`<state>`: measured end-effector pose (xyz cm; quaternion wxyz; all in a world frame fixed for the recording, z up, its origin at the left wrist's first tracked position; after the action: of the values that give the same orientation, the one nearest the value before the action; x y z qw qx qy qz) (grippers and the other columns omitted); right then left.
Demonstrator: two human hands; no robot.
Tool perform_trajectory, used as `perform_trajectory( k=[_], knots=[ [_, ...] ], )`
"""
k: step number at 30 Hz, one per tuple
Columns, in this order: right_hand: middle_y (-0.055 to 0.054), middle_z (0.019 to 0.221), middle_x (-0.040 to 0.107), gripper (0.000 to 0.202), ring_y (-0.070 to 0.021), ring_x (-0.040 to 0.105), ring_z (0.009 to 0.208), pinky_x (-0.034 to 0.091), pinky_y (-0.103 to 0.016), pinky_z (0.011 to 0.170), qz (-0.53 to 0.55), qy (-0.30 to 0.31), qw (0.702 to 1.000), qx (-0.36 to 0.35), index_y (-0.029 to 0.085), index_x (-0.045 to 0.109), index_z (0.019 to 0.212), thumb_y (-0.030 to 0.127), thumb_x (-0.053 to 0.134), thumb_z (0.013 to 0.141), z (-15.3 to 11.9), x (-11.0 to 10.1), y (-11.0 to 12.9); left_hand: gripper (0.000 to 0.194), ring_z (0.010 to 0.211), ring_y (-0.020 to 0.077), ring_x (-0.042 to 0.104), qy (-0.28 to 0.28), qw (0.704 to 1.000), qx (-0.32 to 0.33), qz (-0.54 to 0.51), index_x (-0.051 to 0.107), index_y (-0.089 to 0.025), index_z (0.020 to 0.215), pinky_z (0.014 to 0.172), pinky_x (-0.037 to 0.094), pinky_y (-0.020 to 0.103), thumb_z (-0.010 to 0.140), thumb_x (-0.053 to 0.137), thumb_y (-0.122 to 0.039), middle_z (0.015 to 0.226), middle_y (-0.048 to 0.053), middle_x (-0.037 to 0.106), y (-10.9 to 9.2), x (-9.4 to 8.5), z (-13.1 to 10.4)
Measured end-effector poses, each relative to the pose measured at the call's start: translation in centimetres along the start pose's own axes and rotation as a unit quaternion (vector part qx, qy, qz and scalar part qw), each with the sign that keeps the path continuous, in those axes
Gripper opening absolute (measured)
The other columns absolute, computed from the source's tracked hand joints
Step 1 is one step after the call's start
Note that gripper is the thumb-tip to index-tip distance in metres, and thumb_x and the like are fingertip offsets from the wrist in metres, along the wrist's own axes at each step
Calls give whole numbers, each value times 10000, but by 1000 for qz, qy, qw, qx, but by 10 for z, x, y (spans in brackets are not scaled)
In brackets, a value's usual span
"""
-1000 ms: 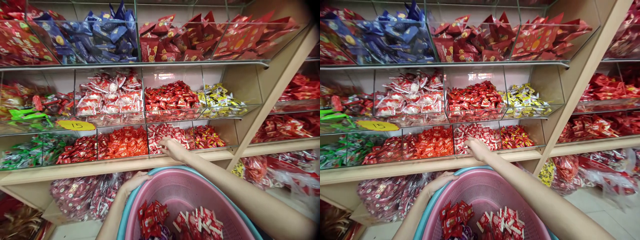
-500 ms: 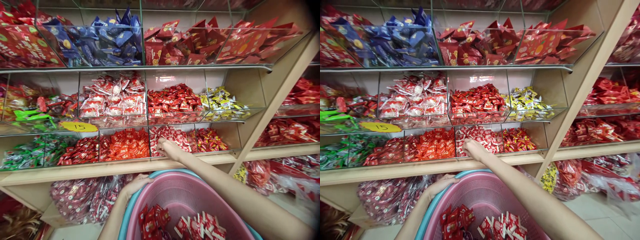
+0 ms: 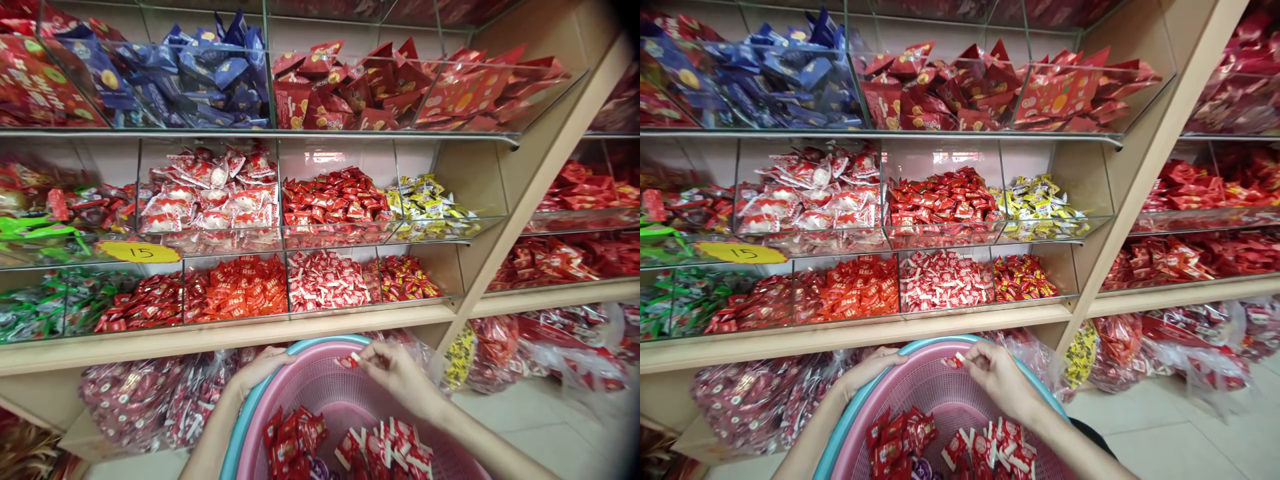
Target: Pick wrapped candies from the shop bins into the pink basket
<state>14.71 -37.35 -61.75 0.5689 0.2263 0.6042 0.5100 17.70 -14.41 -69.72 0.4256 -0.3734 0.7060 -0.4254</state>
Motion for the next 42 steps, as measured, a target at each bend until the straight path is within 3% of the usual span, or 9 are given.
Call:
perform_trajectory(
  k=[4,8,11,17,24,28,34,38,42],
  knots=[
    [1,623,583,207,-121,500,566,376,-241,552,59,26,993,96,176,535,686,373,535,750,-29,12,-54,336,699,170,532,0,1000,-1,11,655,-158,671,705,414,277,677,587,-488,679,-5,625,-5,1,-2],
    [4,601,595,171,-116,497,538,377,-238,539,97,30,985,142,180,543,678,349,569,681,-44,19,-77,353,774,194,546,-11,999,-11,40,680,-162,716,765,413,293,676,584,-499,740,4,647,-7,0,-2],
    [29,564,559,127,-94,455,504,355,-224,507,89,23,981,169,179,545,661,294,583,626,-49,23,-86,338,821,203,544,-22,998,-5,62,683,-174,695,803,402,296,674,587,-498,759,0,650,-9,-2,-2],
    [70,502,476,116,-73,391,467,299,-207,473,90,39,975,198,171,541,677,243,589,599,-54,42,-98,372,754,200,568,17,1000,-10,14,691,-146,765,751,429,308,681,589,-494,734,9,666,-9,6,-3],
    [75,535,465,182,-82,410,501,300,-204,492,58,50,982,171,166,550,765,134,518,589,-53,66,-99,344,775,195,570,7,999,-11,32,684,-168,733,759,432,294,695,574,-491,766,5,670,-8,3,-3],
    [60,552,483,156,-91,438,546,275,-210,512,-56,64,987,134,174,550,682,71,476,591,-56,70,-90,352,755,190,561,14,1000,0,28,684,-155,730,742,427,294,696,572,-487,744,8,666,-9,3,-3],
    [-13,714,635,129,-144,540,669,252,-242,544,-278,83,950,118,201,623,726,140,512,701,-56,51,-61,328,765,188,558,-6,999,-2,39,688,-167,714,764,413,290,690,585,-477,765,-3,670,-9,0,-4],
    [-7,623,592,173,-124,503,576,272,-242,537,-302,45,952,26,184,593,668,149,465,779,-14,19,-6,329,724,169,538,6,1000,1,7,674,-159,708,739,409,281,694,580,-474,718,-12,648,-10,3,-3],
    [-16,754,617,155,-131,533,663,347,-234,613,-276,-61,954,-100,188,611,807,185,459,837,49,-19,50,318,695,159,517,9,1000,5,3,657,-156,669,722,401,275,692,579,-463,681,-17,626,-8,4,-2]
  ],
)
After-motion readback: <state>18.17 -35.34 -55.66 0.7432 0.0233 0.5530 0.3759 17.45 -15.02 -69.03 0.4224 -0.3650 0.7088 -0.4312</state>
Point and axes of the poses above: each hand's wrist, its own z-axis towards the middle knuckle, its own x-axis out of the palm, y = z × x, the point moved 9 cm from there along z, towards the middle knuckle
